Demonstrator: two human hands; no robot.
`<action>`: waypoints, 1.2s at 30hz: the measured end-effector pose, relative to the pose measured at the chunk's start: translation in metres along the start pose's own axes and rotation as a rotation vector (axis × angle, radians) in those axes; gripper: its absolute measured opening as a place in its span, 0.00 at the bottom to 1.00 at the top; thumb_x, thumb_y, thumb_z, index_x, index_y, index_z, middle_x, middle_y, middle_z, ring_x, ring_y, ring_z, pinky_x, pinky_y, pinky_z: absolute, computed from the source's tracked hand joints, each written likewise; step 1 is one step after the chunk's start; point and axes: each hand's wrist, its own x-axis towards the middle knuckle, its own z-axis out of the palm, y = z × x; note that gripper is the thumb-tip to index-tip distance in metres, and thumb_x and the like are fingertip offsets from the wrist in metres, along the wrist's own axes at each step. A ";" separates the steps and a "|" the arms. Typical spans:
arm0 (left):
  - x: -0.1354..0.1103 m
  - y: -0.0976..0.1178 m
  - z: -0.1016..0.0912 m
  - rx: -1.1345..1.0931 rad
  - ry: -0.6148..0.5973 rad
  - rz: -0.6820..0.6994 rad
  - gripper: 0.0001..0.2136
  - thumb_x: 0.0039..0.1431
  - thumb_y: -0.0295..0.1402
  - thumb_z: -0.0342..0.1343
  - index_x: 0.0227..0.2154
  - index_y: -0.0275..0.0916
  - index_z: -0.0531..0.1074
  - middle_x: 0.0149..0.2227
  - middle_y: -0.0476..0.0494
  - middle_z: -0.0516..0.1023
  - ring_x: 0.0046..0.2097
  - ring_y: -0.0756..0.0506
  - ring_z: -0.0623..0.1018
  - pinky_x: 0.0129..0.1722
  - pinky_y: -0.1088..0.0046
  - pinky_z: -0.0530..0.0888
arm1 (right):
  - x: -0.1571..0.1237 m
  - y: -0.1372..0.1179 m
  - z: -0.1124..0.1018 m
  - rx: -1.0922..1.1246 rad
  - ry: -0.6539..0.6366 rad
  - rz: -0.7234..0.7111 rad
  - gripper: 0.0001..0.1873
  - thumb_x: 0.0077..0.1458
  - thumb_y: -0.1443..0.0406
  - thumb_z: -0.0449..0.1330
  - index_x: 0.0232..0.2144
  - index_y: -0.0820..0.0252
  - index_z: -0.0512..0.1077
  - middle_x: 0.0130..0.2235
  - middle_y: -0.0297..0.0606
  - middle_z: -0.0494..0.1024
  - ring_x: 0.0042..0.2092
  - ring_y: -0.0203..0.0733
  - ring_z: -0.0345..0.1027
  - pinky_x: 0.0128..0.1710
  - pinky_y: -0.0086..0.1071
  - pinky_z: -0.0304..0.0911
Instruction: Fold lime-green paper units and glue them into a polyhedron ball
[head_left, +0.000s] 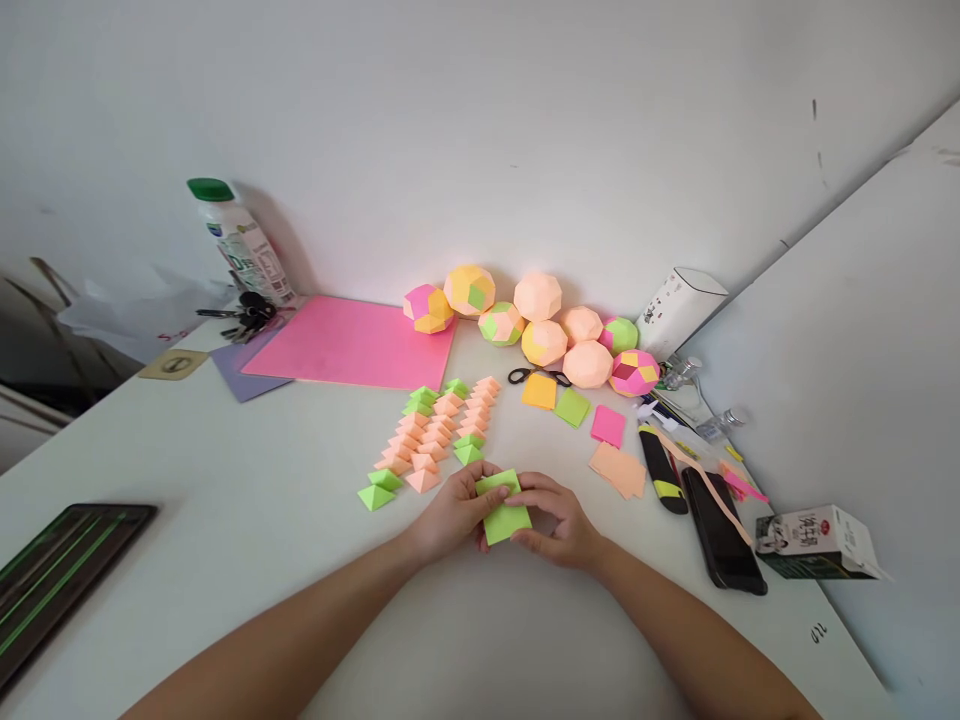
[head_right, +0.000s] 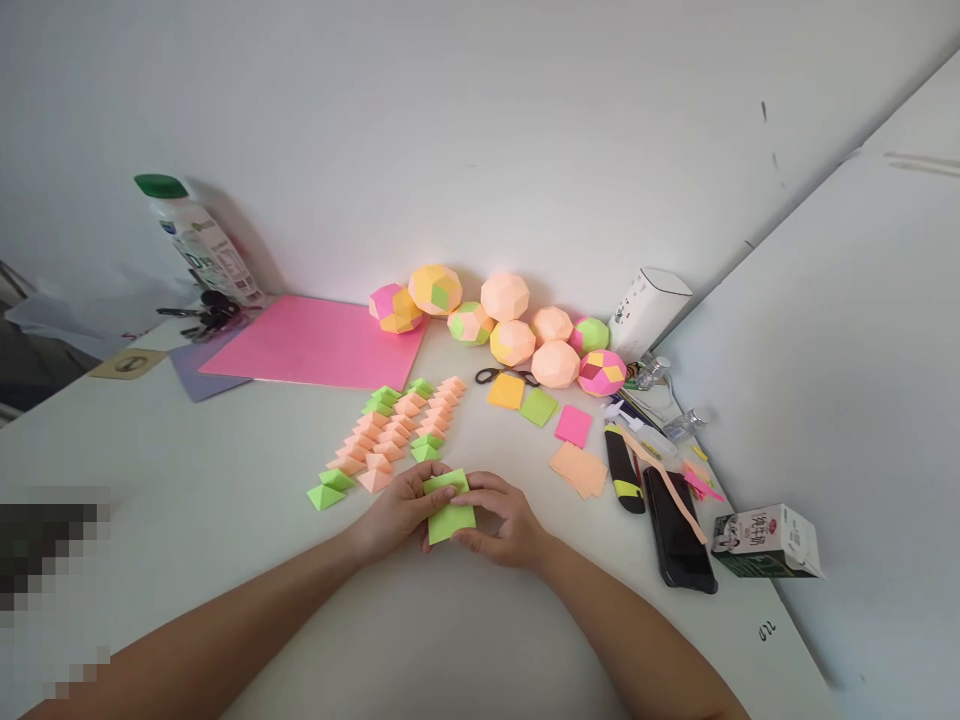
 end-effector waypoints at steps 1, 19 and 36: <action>0.000 0.000 0.001 -0.011 0.013 0.000 0.17 0.50 0.46 0.58 0.33 0.40 0.62 0.19 0.54 0.72 0.15 0.52 0.69 0.13 0.78 0.64 | 0.000 0.001 0.001 0.017 0.015 0.011 0.15 0.53 0.61 0.60 0.43 0.57 0.71 0.43 0.45 0.73 0.44 0.43 0.70 0.44 0.37 0.68; -0.003 -0.004 0.001 0.077 0.029 0.023 0.17 0.56 0.46 0.52 0.22 0.40 0.58 0.11 0.56 0.67 0.14 0.55 0.60 0.15 0.79 0.57 | 0.000 0.011 -0.006 0.437 0.090 0.670 0.15 0.48 0.57 0.63 0.36 0.61 0.73 0.26 0.33 0.70 0.26 0.33 0.62 0.25 0.28 0.60; -0.003 -0.006 0.002 0.010 0.044 0.019 0.13 0.53 0.43 0.57 0.27 0.39 0.62 0.13 0.55 0.70 0.15 0.52 0.66 0.15 0.78 0.64 | -0.003 0.010 -0.005 0.353 0.102 0.678 0.20 0.51 0.54 0.59 0.19 0.59 0.60 0.16 0.26 0.60 0.18 0.29 0.51 0.17 0.25 0.47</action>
